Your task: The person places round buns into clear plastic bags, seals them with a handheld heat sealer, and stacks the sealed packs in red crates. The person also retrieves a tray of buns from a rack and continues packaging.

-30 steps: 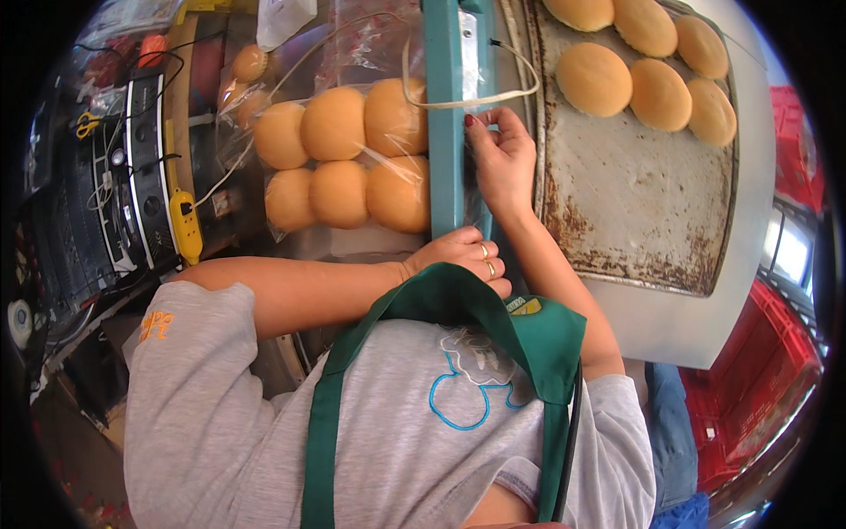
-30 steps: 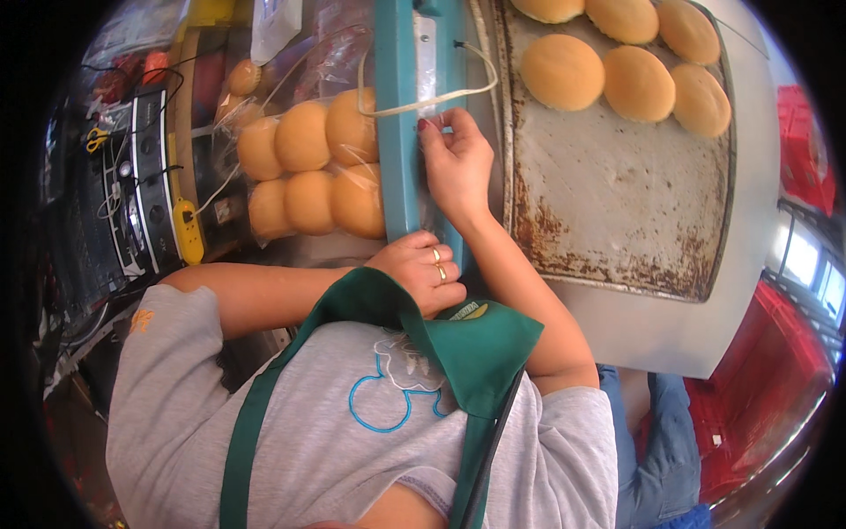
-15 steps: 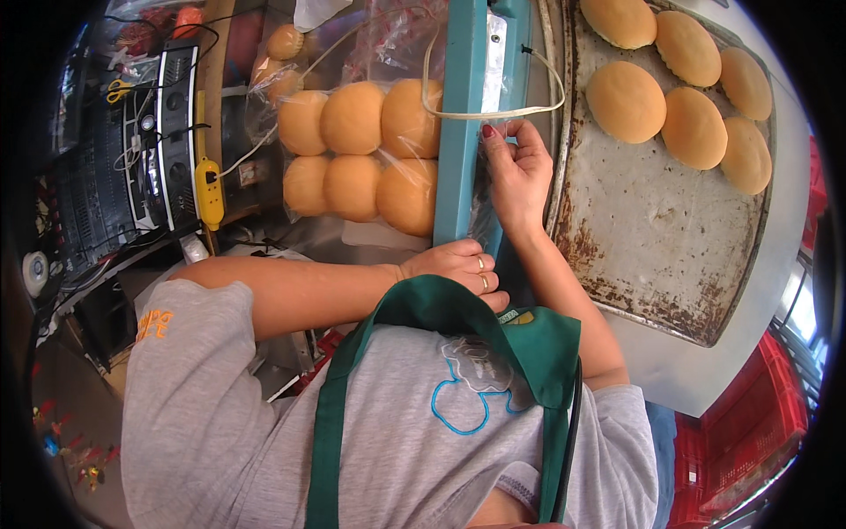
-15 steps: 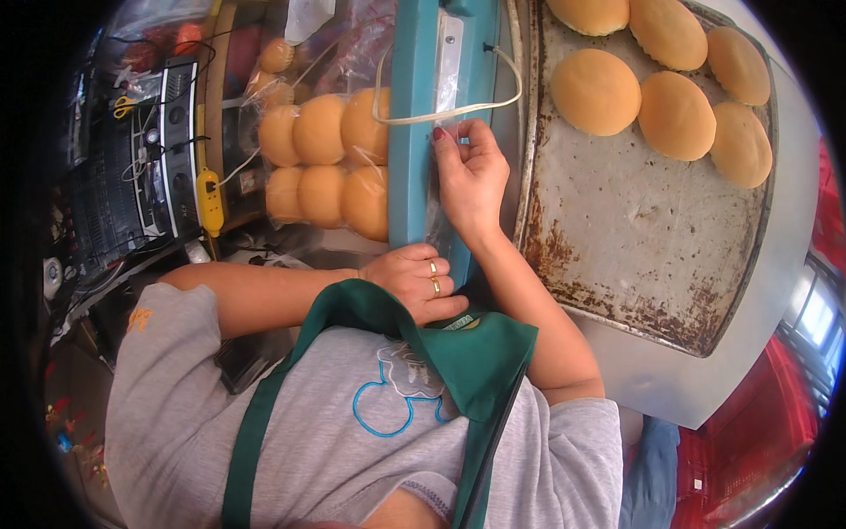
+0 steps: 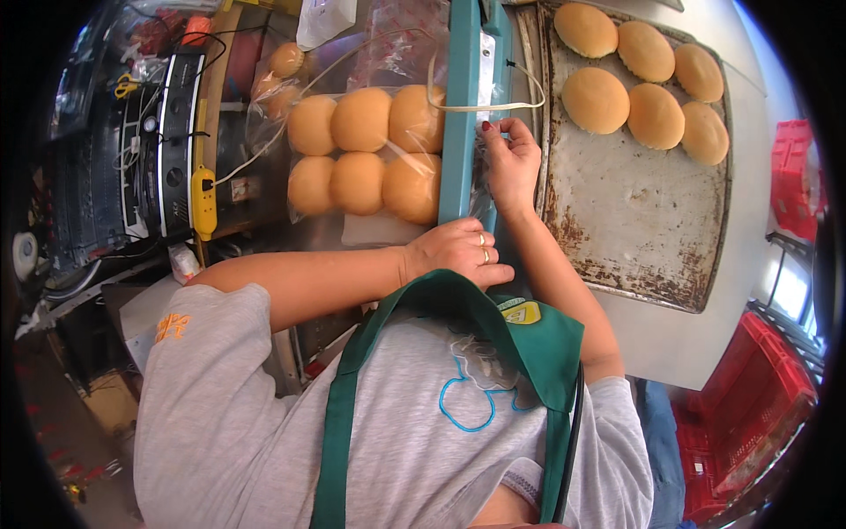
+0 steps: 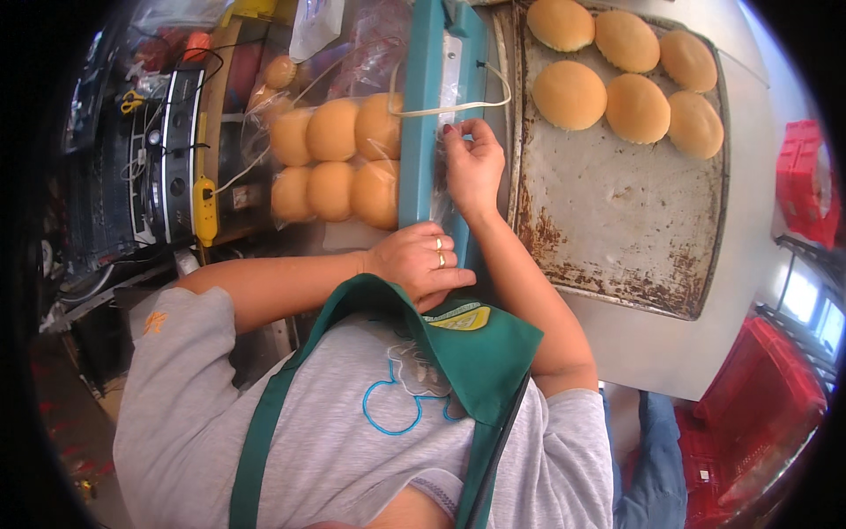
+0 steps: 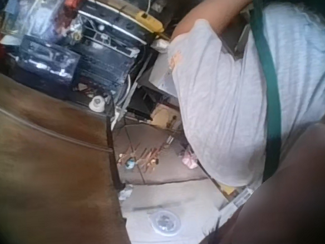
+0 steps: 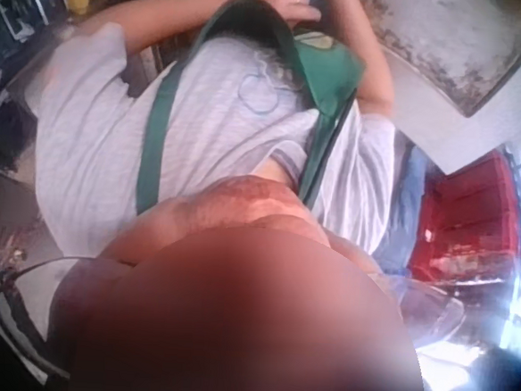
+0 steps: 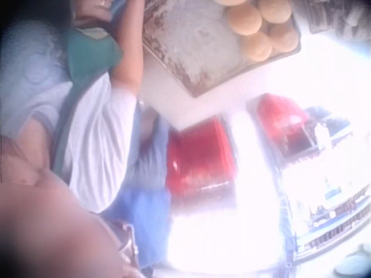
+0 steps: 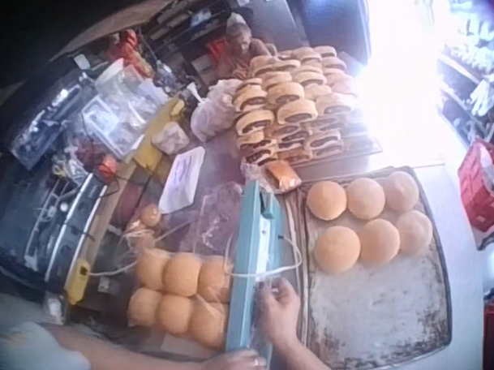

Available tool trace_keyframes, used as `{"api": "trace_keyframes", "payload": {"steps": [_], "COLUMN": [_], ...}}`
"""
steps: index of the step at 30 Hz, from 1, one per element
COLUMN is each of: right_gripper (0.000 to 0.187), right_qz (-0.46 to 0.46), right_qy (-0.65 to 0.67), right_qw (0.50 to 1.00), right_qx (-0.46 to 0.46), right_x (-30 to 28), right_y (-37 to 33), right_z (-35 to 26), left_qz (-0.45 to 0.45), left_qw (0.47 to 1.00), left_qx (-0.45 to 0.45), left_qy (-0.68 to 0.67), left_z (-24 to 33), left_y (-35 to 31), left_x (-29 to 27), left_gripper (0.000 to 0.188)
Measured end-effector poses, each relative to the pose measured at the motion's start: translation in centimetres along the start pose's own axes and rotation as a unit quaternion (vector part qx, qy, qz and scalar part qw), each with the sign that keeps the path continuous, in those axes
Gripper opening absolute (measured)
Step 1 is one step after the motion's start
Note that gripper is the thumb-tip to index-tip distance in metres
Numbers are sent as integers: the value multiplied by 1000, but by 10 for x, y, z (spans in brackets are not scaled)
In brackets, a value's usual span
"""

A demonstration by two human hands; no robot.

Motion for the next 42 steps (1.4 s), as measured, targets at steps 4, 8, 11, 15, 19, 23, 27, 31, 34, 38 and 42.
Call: {"api": "trace_keyframes", "payload": {"steps": [4,8,11,15,19,23,27,31,34,38,42], "right_gripper": [13,14,13,13,16,23,34,39,33,29,28], "right_qz": [1,7,-5,-11,-21,61,-22,-178,-190,-171,-160], "right_qy": [-33,-48,-91,-113,-83,-172,-214,-424,-542,-524,-537], "right_qw": [998,998,994,993,996,982,953,816,722,758,743], "right_qx": [-47,-38,-68,-34,15,-52,-214,-351,-386,-348,-366], "right_x": [-3,-5,-5,-9,-14,-8,14,29,34,33,32], "right_y": [1,5,5,0,-10,-37,-90,-154,-172,-173,-174], "right_z": [-1,-2,-6,-8,-9,-35,-81,-97,-92,-82,-80], "left_qz": [54,164,304,522,675,691,690,697,721,752,789], "left_qw": [998,986,950,820,571,447,367,330,296,260,236], "left_qx": [-15,-27,-52,-236,-448,-418,-426,-399,-344,-283,-288], "left_qy": [5,5,43,14,-134,-384,-455,-496,-524,-536,-488], "left_z": [5,12,18,17,-11,-63,-104,-126,-134,-130,-122], "left_y": [-2,-6,-22,-78,-166,-192,-180,-195,-225,-278,-333], "left_x": [-4,-12,-13,-5,0,-5,-9,-22,-35,-43,-36], "left_gripper": [30,25,28,33,45,58,59,53,51,49,50]}}
Point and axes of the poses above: each hand's wrist, its own y-axis towards the middle knuckle, its own x-axis out of the palm, z = x × y, the point moved 1 cm from there along y, towards the middle knuckle, and after that the axes turned 8 degrees about z, right-handed, at the moved point
